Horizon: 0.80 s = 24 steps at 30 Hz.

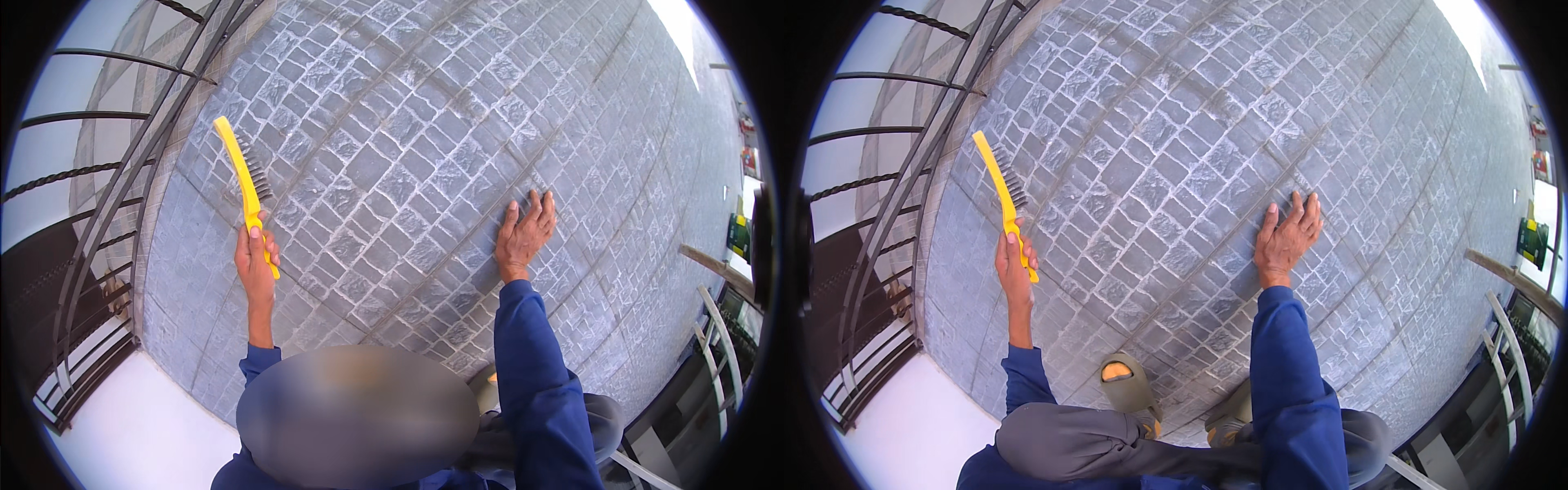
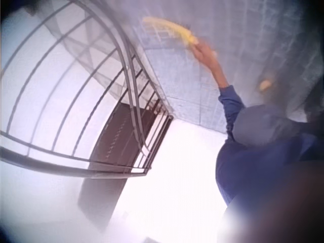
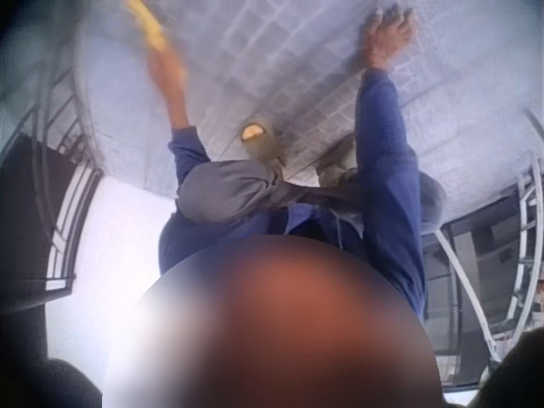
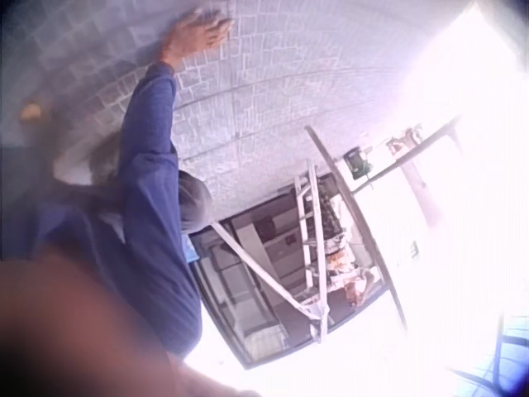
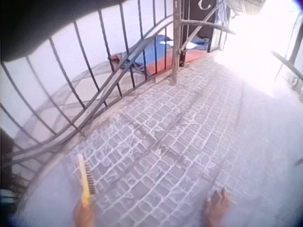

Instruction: The person applies grout to the joints between gray floor tiles using a trowel and a brush. They spread the grout with the trowel, then brush it into the joints and wipe the surface. The person moves across the tiled area, repeating the process on multiple sections.

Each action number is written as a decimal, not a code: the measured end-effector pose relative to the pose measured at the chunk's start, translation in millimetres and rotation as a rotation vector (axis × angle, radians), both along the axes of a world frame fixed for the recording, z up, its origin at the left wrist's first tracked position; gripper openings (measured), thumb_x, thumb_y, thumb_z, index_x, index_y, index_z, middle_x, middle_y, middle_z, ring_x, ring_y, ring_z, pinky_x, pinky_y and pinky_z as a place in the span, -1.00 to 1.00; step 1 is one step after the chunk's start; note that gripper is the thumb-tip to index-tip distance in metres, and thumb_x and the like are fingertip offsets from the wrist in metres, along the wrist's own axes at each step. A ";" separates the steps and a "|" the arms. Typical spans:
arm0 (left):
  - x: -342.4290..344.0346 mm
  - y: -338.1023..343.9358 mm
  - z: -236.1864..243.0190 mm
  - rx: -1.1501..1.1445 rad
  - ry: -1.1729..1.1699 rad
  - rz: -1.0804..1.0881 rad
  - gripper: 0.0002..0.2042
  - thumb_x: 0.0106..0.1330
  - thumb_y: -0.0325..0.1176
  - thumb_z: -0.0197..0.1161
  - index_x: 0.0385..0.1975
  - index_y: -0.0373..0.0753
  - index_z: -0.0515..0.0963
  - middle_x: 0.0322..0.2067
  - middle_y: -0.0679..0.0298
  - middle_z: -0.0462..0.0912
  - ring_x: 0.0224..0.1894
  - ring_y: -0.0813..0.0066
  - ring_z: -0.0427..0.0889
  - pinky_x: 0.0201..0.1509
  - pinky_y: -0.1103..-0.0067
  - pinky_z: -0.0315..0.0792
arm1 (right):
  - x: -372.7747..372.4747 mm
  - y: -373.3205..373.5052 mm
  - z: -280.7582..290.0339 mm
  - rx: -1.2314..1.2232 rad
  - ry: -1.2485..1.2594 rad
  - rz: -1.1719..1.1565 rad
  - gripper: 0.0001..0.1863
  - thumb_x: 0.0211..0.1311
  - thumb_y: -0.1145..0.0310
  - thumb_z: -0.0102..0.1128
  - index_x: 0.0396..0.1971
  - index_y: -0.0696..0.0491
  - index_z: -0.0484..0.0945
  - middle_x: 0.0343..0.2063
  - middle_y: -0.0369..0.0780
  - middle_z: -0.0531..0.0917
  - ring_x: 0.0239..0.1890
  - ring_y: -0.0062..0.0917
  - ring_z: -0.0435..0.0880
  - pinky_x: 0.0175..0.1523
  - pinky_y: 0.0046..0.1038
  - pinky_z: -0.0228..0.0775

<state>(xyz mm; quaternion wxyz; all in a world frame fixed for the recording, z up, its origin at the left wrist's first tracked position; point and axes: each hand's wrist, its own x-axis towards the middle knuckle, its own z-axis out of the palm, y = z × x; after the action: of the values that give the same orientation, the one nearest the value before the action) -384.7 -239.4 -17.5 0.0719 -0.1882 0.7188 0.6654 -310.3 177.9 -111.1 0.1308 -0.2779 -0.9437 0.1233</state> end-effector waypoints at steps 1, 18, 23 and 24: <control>-0.8 9.9 0.7 0.038 0.024 -0.031 -0.62 0.61 -0.15 -0.06 0.20 -0.29 0.44 -0.50 0.46 0.34 -0.55 0.80 0.28 -0.49 0.78 0.24 | 1.0 0.6 -1.4 0.003 0.000 0.000 -0.45 0.50 0.01 -0.06 0.30 0.06 0.33 0.40 0.01 0.21 0.50 -0.11 0.06 0.53 -0.01 -0.25; 64.5 -30.9 27.5 -0.052 0.152 0.130 -0.60 0.55 -0.18 0.10 0.22 -0.30 0.46 -0.50 0.46 0.25 -0.50 0.72 0.23 -0.44 0.71 0.18 | 117.0 144.5 262.8 -0.406 -0.410 0.552 -0.60 0.46 0.05 0.12 -0.08 0.11 0.63 -0.21 -0.08 0.74 -0.14 -0.24 0.74 -0.07 -0.26 0.60; 58.6 -9.9 36.4 -0.111 0.186 -0.027 -0.60 0.56 -0.20 0.09 0.24 -0.32 0.45 -0.50 0.45 0.23 -0.49 0.70 0.22 -0.42 0.70 0.17 | 311.8 179.7 216.4 -0.382 0.028 -0.128 -0.62 0.45 0.11 0.15 -0.08 0.15 0.62 -0.17 -0.12 0.73 -0.12 -0.38 0.71 -0.03 -0.33 0.54; 55.7 -4.8 40.1 -0.118 0.163 -0.039 -0.60 0.56 -0.19 0.09 0.24 -0.32 0.45 -0.50 0.45 0.23 -0.49 0.70 0.22 -0.42 0.70 0.17 | 363.0 177.1 195.0 -0.322 -0.002 -0.321 -0.65 0.42 0.15 0.17 -0.09 0.15 0.62 -0.18 -0.14 0.73 -0.15 -0.39 0.70 -0.07 -0.35 0.52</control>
<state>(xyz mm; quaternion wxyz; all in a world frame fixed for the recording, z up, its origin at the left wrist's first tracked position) -328.9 -244.2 22.5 0.0150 -0.1234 0.7636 0.6336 52.8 355.0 83.9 0.1015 -0.4417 -0.8557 0.2498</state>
